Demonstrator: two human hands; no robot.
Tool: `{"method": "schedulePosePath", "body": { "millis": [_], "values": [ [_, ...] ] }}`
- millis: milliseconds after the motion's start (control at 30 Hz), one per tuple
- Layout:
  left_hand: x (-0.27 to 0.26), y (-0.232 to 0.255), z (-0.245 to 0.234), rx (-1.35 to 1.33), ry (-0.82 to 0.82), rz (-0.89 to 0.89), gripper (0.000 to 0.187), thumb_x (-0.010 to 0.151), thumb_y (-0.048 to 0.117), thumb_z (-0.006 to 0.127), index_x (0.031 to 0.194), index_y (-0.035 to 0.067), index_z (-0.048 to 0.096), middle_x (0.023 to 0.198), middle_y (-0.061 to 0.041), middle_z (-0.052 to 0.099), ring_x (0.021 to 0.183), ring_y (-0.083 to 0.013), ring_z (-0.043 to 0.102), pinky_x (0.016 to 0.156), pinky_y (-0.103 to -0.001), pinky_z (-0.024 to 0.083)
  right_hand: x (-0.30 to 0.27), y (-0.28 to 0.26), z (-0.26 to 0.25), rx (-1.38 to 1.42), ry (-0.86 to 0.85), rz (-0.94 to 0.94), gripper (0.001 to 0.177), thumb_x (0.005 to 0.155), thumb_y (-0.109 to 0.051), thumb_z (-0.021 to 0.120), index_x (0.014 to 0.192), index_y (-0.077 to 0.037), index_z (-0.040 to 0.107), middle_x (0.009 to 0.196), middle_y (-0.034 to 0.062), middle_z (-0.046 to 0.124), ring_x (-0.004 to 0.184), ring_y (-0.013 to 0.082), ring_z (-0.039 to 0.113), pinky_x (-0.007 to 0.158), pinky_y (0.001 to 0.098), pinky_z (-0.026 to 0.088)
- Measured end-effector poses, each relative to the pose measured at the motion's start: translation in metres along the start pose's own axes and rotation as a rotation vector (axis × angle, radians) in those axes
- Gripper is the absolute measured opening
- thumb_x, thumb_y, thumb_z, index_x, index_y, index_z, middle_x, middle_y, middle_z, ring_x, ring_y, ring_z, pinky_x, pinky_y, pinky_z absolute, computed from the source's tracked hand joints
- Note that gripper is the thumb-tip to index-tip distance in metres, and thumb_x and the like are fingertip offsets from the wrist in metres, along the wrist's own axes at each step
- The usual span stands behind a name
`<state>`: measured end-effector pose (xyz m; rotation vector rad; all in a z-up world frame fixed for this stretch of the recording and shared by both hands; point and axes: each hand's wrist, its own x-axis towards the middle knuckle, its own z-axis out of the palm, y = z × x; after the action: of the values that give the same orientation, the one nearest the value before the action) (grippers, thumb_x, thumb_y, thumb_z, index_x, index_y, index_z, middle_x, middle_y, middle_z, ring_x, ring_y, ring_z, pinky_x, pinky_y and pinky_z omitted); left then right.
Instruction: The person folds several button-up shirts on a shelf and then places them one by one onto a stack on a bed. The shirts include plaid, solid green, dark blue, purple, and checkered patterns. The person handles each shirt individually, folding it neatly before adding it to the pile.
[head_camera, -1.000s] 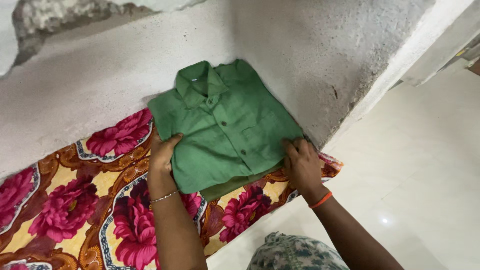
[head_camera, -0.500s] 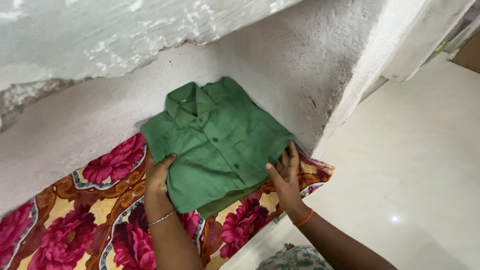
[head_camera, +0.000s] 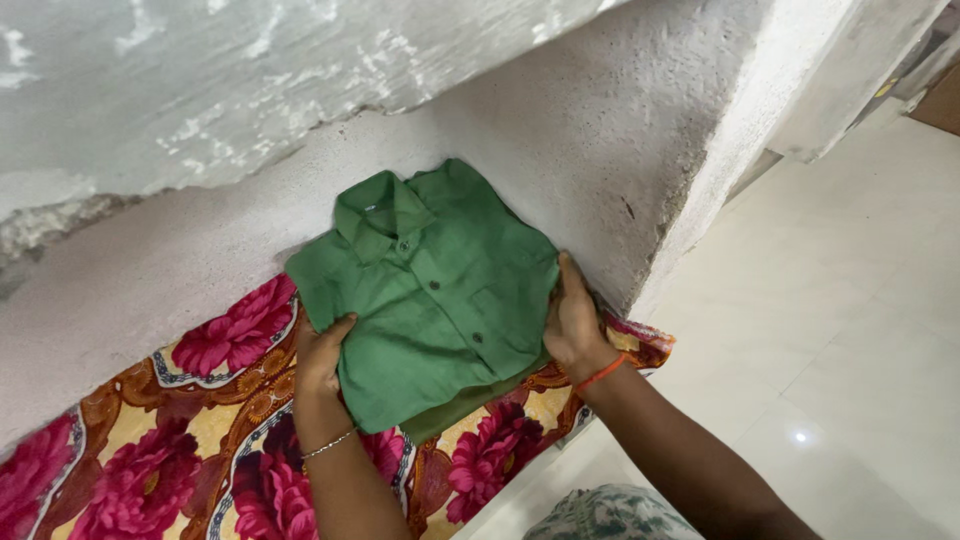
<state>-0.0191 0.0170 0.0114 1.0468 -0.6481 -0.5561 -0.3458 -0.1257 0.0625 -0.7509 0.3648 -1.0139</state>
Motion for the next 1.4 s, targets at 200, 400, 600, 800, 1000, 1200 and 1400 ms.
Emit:
{"method": "schedulePosePath", "body": {
  "millis": [200, 400, 600, 800, 1000, 1200, 1400],
  "values": [
    [0.003, -0.003, -0.003, 0.039, 0.052, -0.060, 0.063, 0.082, -0.005, 0.068, 0.141, 0.003, 0.051, 0.127, -0.016, 0.065, 0.109, -0.0295, 0.067, 0.091, -0.040, 0.056, 0.052, -0.011, -0.001, -0.271, -0.100, 0.407, 0.067, 0.088, -0.043, 0.066, 0.144, -0.008, 0.053, 0.141, 0.0111, 0.061, 0.131, 0.0300, 0.055, 0.114, 0.0488, 0.041],
    [0.001, -0.001, 0.000, 0.015, 0.037, -0.001, 0.064, 0.083, 0.000, 0.070, 0.143, 0.004, 0.051, 0.130, -0.014, 0.065, 0.111, -0.0277, 0.066, 0.092, -0.038, 0.056, 0.074, 0.001, 0.013, -0.480, -0.275, 0.118, 0.062, 0.091, -0.035, 0.074, 0.140, -0.001, 0.058, 0.137, 0.0159, 0.061, 0.128, 0.0297, 0.056, 0.110, 0.0478, 0.045],
    [-0.008, 0.014, 0.010, 0.042, 0.073, -0.066, 0.063, 0.088, 0.010, 0.073, 0.146, 0.005, 0.050, 0.133, -0.015, 0.066, 0.113, -0.0263, 0.066, 0.092, -0.039, 0.056, 0.112, -0.019, 0.041, -0.266, -0.152, 0.413, 0.069, 0.088, -0.044, 0.068, 0.146, -0.010, 0.051, 0.140, 0.0142, 0.061, 0.128, 0.0314, 0.058, 0.106, 0.0506, 0.048],
    [-0.018, 0.028, 0.020, -0.051, 0.006, 0.046, 0.070, 0.089, 0.012, 0.071, 0.153, 0.008, 0.041, 0.139, -0.012, 0.062, 0.118, -0.0243, 0.064, 0.094, -0.037, 0.056, 0.167, -0.014, 0.041, -0.439, -0.161, 0.517, 0.074, 0.088, -0.037, 0.075, 0.146, 0.002, 0.050, 0.140, 0.0185, 0.062, 0.123, 0.0342, 0.062, 0.103, 0.0520, 0.052],
    [-0.017, 0.029, 0.027, -0.119, 0.016, 0.085, 0.070, 0.092, 0.015, 0.070, 0.155, 0.008, 0.040, 0.141, -0.011, 0.059, 0.118, -0.0229, 0.062, 0.094, -0.036, 0.055, 0.197, 0.001, 0.041, -0.691, -0.122, 0.382, 0.059, 0.084, -0.017, 0.076, 0.137, 0.001, 0.058, 0.131, 0.0173, 0.068, 0.115, 0.0323, 0.068, 0.096, 0.0484, 0.059],
    [-0.010, 0.019, 0.024, -0.059, 0.018, 0.158, 0.072, 0.090, 0.017, 0.073, 0.153, 0.007, 0.040, 0.141, -0.010, 0.059, 0.119, -0.0209, 0.061, 0.097, -0.035, 0.053, 0.206, 0.028, 0.044, -0.733, -0.190, 0.151, 0.050, 0.086, -0.010, 0.067, 0.134, 0.004, 0.064, 0.124, 0.0193, 0.071, 0.111, 0.0355, 0.069, 0.091, 0.0457, 0.058],
    [-0.005, 0.007, 0.020, -0.101, 0.040, 0.134, 0.066, 0.090, 0.016, 0.074, 0.148, 0.005, 0.046, 0.135, -0.010, 0.063, 0.114, -0.0213, 0.063, 0.095, -0.036, 0.054, 0.194, 0.003, 0.058, -0.951, -0.248, 0.165, 0.062, 0.081, -0.020, 0.080, 0.137, -0.003, 0.060, 0.133, 0.0128, 0.069, 0.120, 0.0286, 0.066, 0.102, 0.0423, 0.052]
  ]
}}
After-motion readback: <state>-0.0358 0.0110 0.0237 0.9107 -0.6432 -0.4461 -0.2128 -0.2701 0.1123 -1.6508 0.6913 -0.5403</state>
